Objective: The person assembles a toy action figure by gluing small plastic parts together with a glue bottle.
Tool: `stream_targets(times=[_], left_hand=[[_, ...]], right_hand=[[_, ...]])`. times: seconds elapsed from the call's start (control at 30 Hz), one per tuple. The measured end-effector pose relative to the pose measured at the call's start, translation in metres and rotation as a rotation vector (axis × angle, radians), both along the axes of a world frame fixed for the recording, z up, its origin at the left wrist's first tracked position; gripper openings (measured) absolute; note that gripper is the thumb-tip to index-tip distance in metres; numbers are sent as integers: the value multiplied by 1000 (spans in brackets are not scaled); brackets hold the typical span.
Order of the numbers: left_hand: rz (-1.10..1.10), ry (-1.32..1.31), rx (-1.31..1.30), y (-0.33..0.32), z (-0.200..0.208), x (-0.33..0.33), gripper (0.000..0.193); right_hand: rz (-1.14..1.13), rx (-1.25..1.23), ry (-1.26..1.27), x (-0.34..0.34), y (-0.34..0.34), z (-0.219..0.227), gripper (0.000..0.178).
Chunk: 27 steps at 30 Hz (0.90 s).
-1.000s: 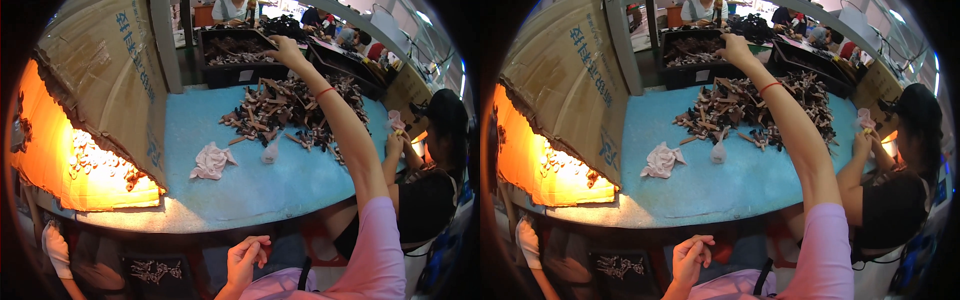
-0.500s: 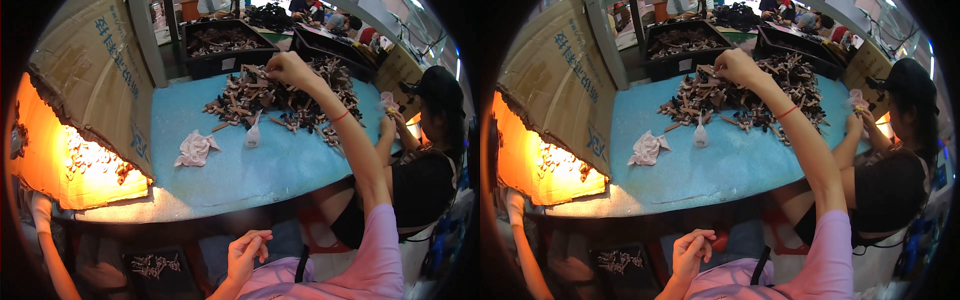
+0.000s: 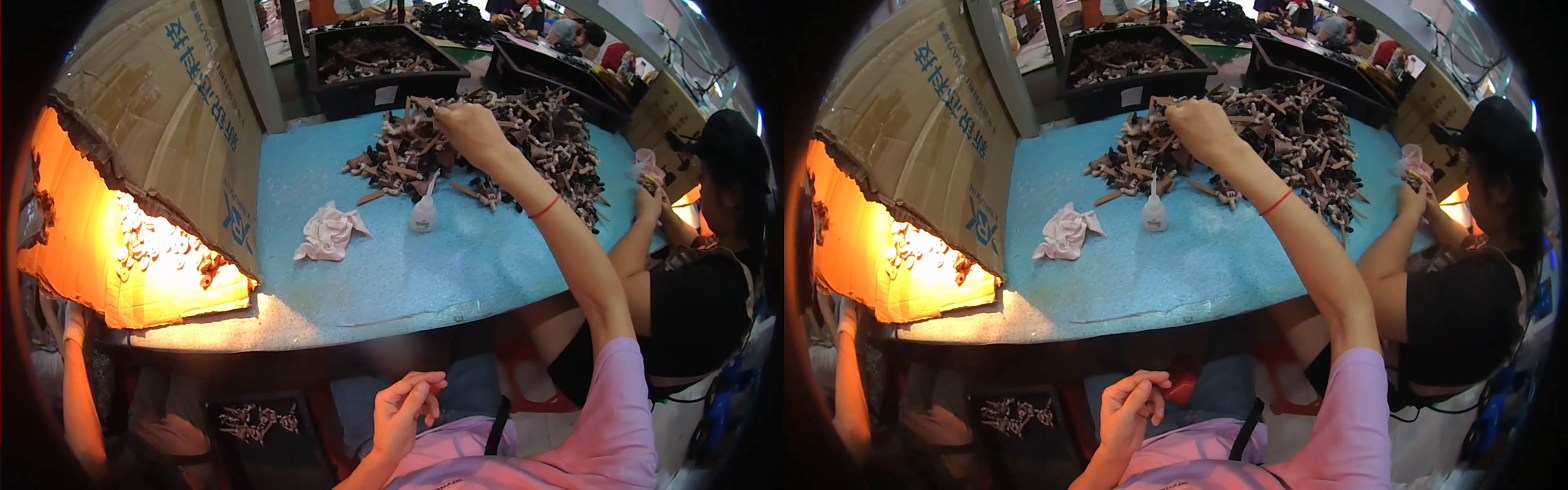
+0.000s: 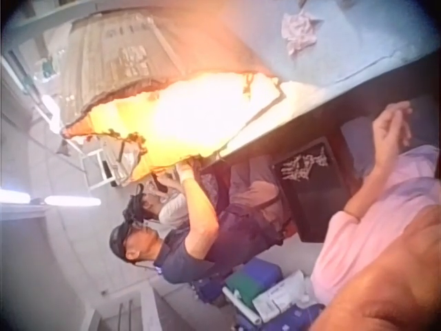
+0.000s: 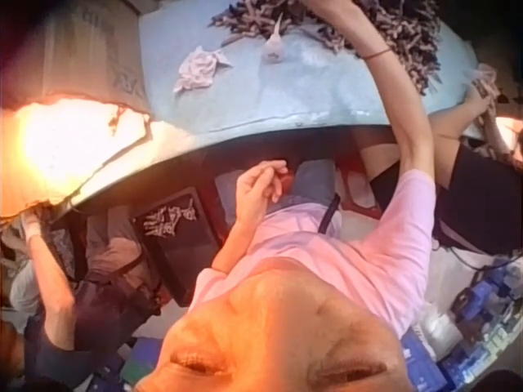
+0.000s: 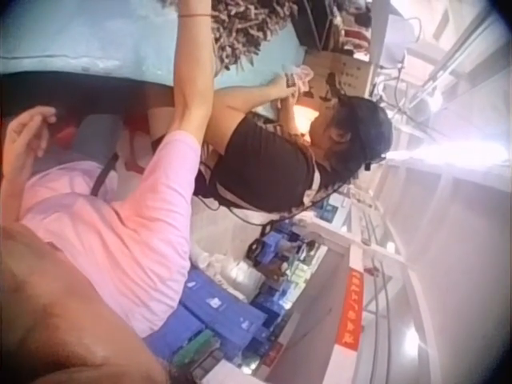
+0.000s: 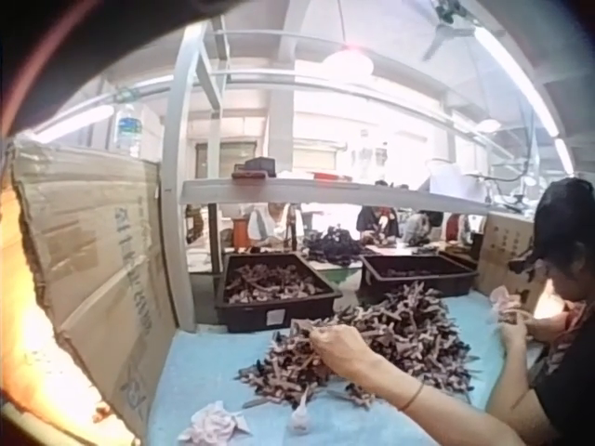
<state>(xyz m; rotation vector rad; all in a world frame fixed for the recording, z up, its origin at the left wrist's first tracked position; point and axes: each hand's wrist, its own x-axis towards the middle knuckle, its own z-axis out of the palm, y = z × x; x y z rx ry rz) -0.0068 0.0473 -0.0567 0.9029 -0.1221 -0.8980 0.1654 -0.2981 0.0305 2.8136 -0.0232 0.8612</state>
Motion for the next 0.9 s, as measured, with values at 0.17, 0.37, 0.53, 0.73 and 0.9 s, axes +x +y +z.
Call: stream_targets(times=[0.17,0.37,0.53,0.73,0.9], left_hand=[[4,-31,-10,-4,5,2,23],[136,-323,28,-12,26,19,21],[507,-689,78,-34,54,31,27],[252,-557,62,-32,46,41,32],[375,-497,20,-16,30,40,23]], right_hand=[[115,156,-277,-30,14,43,9],[130,748,-251,-108,61,73,12],[223,1424,141,-167,101,60,14],[271,1685,491,-189,139,17,12],[296,1533,410,-175,135,3,16]])
